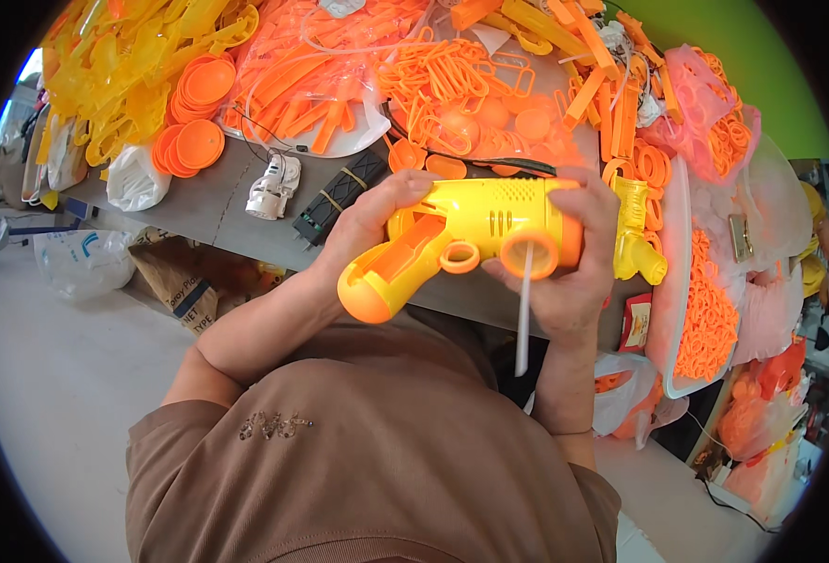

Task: Assemble yellow plastic toy bubble guns by fitting various internal and external parts together at a workbench.

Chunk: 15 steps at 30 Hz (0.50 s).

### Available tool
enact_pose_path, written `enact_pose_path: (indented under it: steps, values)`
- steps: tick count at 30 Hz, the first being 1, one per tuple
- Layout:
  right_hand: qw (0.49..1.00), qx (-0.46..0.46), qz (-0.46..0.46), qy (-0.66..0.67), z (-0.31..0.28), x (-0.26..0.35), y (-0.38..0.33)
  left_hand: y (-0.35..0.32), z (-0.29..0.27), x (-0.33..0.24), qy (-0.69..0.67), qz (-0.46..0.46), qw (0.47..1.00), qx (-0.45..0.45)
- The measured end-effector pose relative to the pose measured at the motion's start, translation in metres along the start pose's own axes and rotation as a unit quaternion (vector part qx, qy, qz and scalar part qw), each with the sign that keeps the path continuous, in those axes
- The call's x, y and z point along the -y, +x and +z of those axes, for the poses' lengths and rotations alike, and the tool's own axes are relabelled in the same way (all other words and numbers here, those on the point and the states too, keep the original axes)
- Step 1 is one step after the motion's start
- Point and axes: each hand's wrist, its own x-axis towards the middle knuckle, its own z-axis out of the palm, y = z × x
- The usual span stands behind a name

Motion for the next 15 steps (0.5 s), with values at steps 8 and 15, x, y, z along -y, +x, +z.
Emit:
enact_pose_path:
  steps: [8,15]
  values:
    - [0.998,-0.059,-0.027,0.01,0.013,-0.007,-0.014,0.003,-0.012,0.011,0.155,0.089,0.984,-0.002]
    - [0.978,0.069,0.115,0.159,-0.005,-0.011,-0.032,0.006,-0.019,-0.013,0.201,0.149,0.965,0.083]
